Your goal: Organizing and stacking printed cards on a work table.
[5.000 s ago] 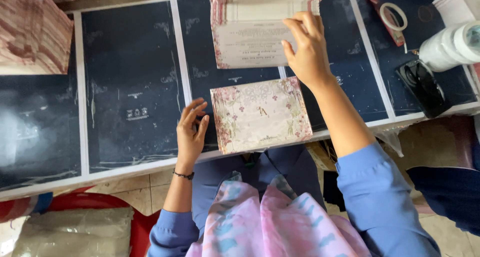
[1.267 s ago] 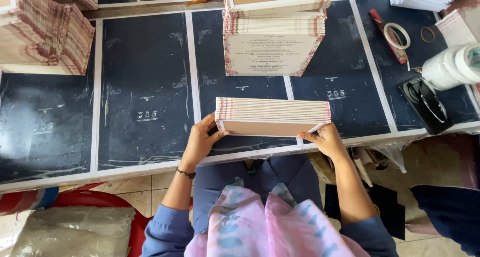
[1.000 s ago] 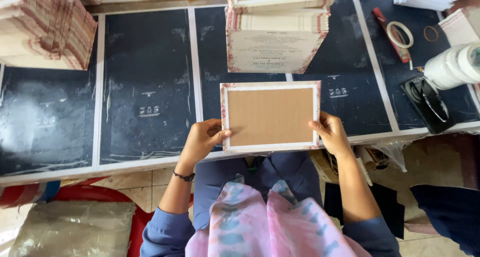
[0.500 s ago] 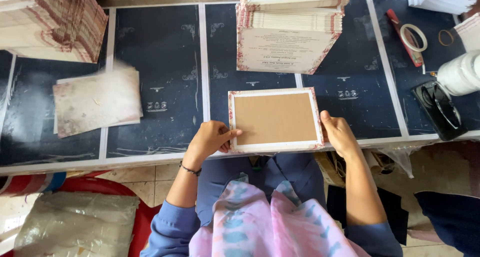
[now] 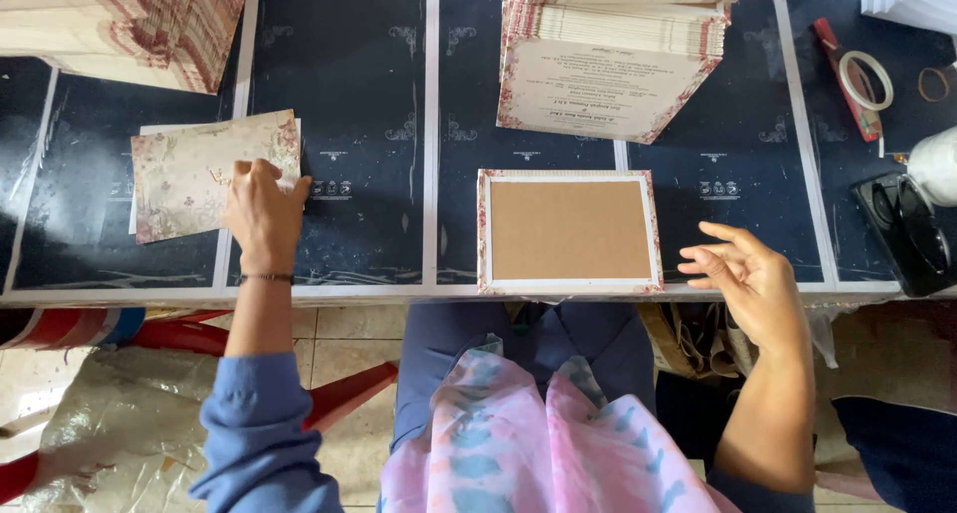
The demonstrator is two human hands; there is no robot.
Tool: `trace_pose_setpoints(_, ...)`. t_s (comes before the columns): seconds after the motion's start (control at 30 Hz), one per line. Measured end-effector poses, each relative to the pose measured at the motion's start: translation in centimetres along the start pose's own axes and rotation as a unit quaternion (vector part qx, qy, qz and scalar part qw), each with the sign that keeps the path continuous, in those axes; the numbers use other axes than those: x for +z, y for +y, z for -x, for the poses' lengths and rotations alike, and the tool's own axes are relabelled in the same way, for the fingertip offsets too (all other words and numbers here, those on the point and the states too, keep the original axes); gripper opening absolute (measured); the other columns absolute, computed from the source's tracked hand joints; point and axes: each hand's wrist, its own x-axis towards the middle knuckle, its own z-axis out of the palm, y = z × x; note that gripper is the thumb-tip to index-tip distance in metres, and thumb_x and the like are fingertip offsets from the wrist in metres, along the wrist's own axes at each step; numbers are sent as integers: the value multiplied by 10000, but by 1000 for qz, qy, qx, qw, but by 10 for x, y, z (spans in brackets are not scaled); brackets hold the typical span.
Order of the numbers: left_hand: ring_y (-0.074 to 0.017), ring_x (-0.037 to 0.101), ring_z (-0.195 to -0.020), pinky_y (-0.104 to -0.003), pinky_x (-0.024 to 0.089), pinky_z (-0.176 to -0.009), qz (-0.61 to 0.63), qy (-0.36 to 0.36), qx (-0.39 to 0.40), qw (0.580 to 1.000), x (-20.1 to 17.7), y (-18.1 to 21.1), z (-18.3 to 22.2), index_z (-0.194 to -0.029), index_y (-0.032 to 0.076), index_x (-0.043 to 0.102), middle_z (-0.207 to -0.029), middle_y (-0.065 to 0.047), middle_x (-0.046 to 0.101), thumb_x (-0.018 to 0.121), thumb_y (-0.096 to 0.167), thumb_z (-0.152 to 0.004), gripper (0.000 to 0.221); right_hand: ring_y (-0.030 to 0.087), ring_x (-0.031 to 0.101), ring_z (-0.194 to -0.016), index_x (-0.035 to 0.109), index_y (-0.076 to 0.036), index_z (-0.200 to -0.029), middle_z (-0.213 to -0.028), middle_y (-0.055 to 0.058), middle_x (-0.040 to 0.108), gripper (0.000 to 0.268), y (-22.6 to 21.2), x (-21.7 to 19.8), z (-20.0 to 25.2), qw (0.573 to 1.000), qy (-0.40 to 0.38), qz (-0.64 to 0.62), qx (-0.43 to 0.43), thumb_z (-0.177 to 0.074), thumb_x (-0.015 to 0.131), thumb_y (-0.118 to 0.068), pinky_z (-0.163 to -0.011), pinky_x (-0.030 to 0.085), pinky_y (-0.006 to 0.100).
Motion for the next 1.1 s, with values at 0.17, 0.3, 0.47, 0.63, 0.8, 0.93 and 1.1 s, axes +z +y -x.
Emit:
trace_pose_setpoints(0.17, -414, 674, -1030, -543, 618, -703, -138, -106, -40, 984, 8, 10, -19, -1185, -10, 648, -1227, -207, 616, 875, 372, -837, 564, 309, 780, -958, 596, 19, -1378, -1118, 238, 762, 411, 3, 1, 2, 1000, -13, -1, -6, -1002, 612, -144, -797, 642, 351)
trace_pose_setpoints(0.3, -388, 692, -923, -487, 611, -637, -134, -109, -52, 984, 19, -2, -28, -994, -29, 717, -1161, -203, 624, 785, 228, -842, 306, 296, 783, -955, 603, 14, -1376, -1120, 227, 769, 412, -1, 0, 4, 1000, -19, 10, -5, -994, 617, -141, -813, 640, 349)
trace_pose_setpoints(0.47, -343, 687, -686, -442, 524, -500, -60, -20, 32, 997, 12, -5, -20, -886, -12, 709, -834, -207, 713, 625, 67, -847, 121, 176, 758, -915, 657, -16, -1326, -1051, 122, 786, 403, -18, 25, -5, 997, -27, 24, -70, -941, 717, -124, -913, 611, 294)
trace_pose_setpoints(0.63, -261, 607, -590, -400, 463, -512, 90, -61, 129, 986, 8, 68, 56, -843, 71, 612, -708, -107, 653, 606, 67, -915, 72, 192, 685, -949, 706, -61, -1257, -1032, 72, 722, 297, -72, 114, -25, 950, -72, 116, -282, -982, 704, -173, -873, 535, 332)
trace_pose_setpoints(0.8, -247, 462, -503, -381, 365, -470, 182, -100, 168, 964, 19, 85, 83, -776, 89, 466, -640, -69, 557, 572, 2, -863, 162, 301, 597, -1033, 731, 14, -1232, -1069, 130, 607, 293, -65, 222, -60, 875, -117, 194, -429, -960, 727, -92, -1025, 423, 451)
trace_pose_setpoints(0.93, -396, 753, -839, -503, 584, -756, 164, -139, 111, 970, 12, 68, 63, -899, 169, 685, -772, -116, 757, 672, 238, -842, 90, 290, 571, -890, 758, -135, -1005, -918, 71, 551, 196, -64, 279, -78, 815, -64, 341, -464, -814, 739, -94, -770, 442, 421)
trace_pose_setpoints(1.1, -412, 752, -836, -478, 588, -753, 144, -7, 169, 975, -72, 24, 10, -922, 73, 729, -827, -189, 741, 677, 26, -890, 77, 294, 614, -941, 753, -123, -1102, -1033, 161, 652, 293, -75, 299, -83, 803, -217, 441, -337, -857, 675, 18, -817, 434, 422)
